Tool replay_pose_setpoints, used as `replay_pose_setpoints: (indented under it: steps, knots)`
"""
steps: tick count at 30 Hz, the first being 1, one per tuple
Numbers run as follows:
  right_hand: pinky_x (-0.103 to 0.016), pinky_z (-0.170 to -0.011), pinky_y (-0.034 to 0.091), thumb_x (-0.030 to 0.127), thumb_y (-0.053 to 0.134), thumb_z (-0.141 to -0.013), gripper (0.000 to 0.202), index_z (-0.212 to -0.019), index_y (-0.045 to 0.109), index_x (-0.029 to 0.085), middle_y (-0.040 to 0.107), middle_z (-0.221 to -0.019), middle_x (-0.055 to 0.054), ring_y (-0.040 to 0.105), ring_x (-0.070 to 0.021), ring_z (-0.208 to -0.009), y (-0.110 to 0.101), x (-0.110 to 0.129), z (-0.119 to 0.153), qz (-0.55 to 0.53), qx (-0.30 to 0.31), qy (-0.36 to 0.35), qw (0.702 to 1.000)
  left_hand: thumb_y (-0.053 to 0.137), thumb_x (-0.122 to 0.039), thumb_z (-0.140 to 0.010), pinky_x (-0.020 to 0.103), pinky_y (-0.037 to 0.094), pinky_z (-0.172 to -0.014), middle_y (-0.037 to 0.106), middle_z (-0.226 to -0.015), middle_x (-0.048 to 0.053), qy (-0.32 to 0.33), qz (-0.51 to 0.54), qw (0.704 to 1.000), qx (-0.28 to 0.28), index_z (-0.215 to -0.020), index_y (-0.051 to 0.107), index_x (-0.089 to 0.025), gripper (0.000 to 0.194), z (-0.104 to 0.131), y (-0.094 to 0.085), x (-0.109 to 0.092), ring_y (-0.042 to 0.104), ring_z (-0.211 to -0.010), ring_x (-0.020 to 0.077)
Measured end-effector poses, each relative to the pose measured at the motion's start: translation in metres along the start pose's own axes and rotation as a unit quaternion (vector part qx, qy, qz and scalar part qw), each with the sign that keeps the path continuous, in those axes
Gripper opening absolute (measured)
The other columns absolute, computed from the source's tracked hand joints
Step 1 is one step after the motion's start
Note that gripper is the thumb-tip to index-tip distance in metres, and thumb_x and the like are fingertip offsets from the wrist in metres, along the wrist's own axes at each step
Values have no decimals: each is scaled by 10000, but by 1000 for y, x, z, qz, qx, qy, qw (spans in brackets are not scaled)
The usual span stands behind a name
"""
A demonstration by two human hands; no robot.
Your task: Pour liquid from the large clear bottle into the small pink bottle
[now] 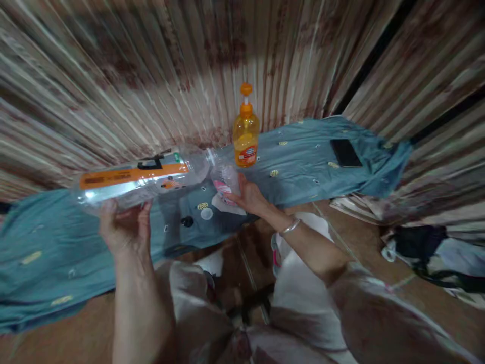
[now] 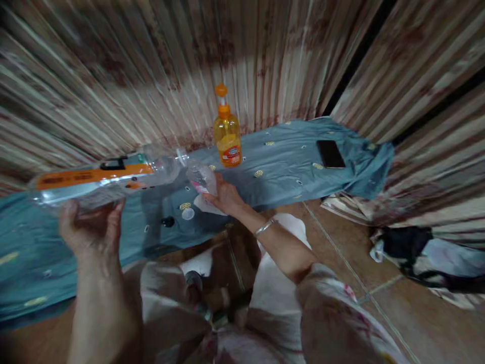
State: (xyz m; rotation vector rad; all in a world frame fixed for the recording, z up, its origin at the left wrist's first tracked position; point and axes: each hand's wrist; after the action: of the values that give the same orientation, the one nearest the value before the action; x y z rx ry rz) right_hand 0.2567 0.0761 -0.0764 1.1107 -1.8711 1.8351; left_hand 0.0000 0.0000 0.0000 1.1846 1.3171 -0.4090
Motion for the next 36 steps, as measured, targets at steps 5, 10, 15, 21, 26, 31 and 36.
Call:
replay_pose_setpoints:
  steps: [5,10,15,21,26,31,36]
  knots:
    - [-311,-778,535,409,761,-898,575,-1337,523,125,769,-1135,-147,757,-298,-1018,-5,3,1,5,3,11,1000,919,-469,-527,303,644,-904,781,-1002,-82,9,-17,1000,5,-745,662,-330,364,-2,-5,-4,636,-1284,226]
    - [-323,-810,541,380,765,-895,581,-1347,512,117,766,-1143,-154,754,-305,-1040,-7,5,1,7,5,13,1000,888,-474,-567,371,608,-1017,773,-935,-63,21,-25,999,16,-677,623,-323,324,-2,-4,-3,616,-1317,238]
    - [-313,-809,531,369,753,-906,573,-1345,502,98,761,-1143,-166,752,-301,-1045,-6,6,2,8,5,9,1000,887,-465,-574,395,605,-1025,766,-894,-49,26,-21,999,18,-656,603,-322,329,-2,-3,-2,610,-1326,247]
    - [-322,-805,536,382,760,-895,581,-1344,508,112,764,-1142,-156,754,-305,-1039,-8,6,2,-3,11,15,1000,872,-460,-580,417,604,-1025,761,-876,-56,28,-23,999,14,-696,608,-328,318,-2,-3,-2,659,-1250,250]
    - [-326,-811,543,385,759,-895,576,-1343,513,119,767,-1130,-150,756,-299,-1025,-8,5,2,-1,6,10,1000,870,-484,-566,418,585,-1064,762,-886,-63,22,-31,999,12,-680,605,-334,325,-3,-3,-2,667,-1231,252]
    - [-319,-809,545,385,766,-893,573,-1334,518,117,765,-1128,-153,757,-300,-1031,-6,5,1,6,2,12,1000,847,-491,-593,459,603,-1030,758,-873,-57,32,-49,998,20,-720,618,-342,301,-3,-2,-2,679,-1207,265]
    - [-325,-803,542,382,758,-899,584,-1351,502,116,767,-1127,-152,757,-303,-1027,-8,7,2,-5,10,22,1000,854,-495,-566,451,567,-1089,767,-890,-59,24,-43,999,4,-687,618,-344,306,-2,-1,-2,664,-1227,270]
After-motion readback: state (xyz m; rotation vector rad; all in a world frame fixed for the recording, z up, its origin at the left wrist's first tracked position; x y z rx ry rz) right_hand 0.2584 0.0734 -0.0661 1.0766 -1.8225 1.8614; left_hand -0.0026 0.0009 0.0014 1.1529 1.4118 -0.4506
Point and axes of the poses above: each hand's wrist, its own z-axis away from the middle knuckle, its own y-axis out of the palm, x = y × z
